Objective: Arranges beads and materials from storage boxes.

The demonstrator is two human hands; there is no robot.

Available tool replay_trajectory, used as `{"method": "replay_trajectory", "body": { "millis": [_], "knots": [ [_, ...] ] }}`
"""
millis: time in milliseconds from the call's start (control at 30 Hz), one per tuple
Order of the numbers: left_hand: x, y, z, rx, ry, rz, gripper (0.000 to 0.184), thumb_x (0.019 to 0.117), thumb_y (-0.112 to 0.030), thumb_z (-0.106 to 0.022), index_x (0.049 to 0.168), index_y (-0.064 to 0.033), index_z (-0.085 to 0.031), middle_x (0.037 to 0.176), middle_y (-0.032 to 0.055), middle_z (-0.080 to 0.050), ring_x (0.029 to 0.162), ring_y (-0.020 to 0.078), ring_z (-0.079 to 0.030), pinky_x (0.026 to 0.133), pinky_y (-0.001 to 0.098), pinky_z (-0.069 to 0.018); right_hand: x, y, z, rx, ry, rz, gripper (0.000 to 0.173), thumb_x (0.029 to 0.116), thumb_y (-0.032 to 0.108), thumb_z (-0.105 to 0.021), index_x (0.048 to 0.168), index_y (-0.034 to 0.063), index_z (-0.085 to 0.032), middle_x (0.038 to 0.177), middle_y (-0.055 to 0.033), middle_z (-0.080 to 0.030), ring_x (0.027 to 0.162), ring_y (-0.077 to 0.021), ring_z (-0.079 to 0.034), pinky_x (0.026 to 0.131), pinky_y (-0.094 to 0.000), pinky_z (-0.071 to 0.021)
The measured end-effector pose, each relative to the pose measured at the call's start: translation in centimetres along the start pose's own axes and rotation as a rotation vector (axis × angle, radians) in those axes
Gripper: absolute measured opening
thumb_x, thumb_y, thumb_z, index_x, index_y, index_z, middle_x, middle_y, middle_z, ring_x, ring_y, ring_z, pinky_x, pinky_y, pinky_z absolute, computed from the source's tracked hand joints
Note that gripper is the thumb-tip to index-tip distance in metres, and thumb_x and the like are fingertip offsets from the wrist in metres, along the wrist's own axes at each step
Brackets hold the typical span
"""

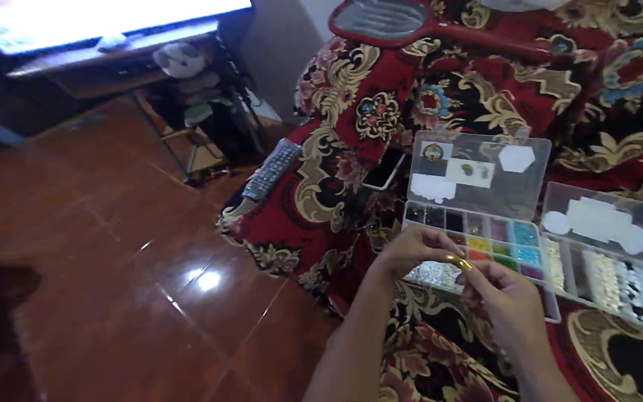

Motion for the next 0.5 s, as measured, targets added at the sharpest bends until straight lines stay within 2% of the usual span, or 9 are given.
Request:
{"method": "replay_trajectory", "body": {
  "millis": [200,500],
  "knots": [
    [0.1,-0.1,-0.3,-0.015,-0.004,-0.028,0.014,0.0894,0.009,-0.064,0.091,-0.0015,-0.074,0.094,-0.0022,-0.073,0.089,0.0032,-0.066,0.084,0.0236,-0.0552,0.1,-0.2,0.0,0.065,-0.013,-0.045,0.012,0.0933,0.011,-0.064,0.092,0.0056,-0.074,0.071,0.0051,-0.071,0.052,-0.0008,-0.062,0.049,-0.0160,-0.0528],
    [0.6,0.0,-1.3,-0.053,-0.027,-0.018,0.010,0.0952,0.004,-0.059,0.095,-0.0007,-0.068,0.092,-0.0017,-0.071,0.087,0.0060,-0.068,0.087,0.0280,-0.0569,0.2,-0.1,0.7,0.136,-0.051,0.044,0.011,0.0937,0.008,-0.062,0.092,0.0053,-0.073,0.071,0.0068,-0.071,0.052,0.0009,-0.061,0.050,-0.0144,-0.0529]
  ]
}}
Point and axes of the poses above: each hand's wrist, its own x-axis towards the middle knuckle, its own z-axis out of the back of the hand, y = z × x, the point moved 5 cm from there along x, towards the middle knuckle
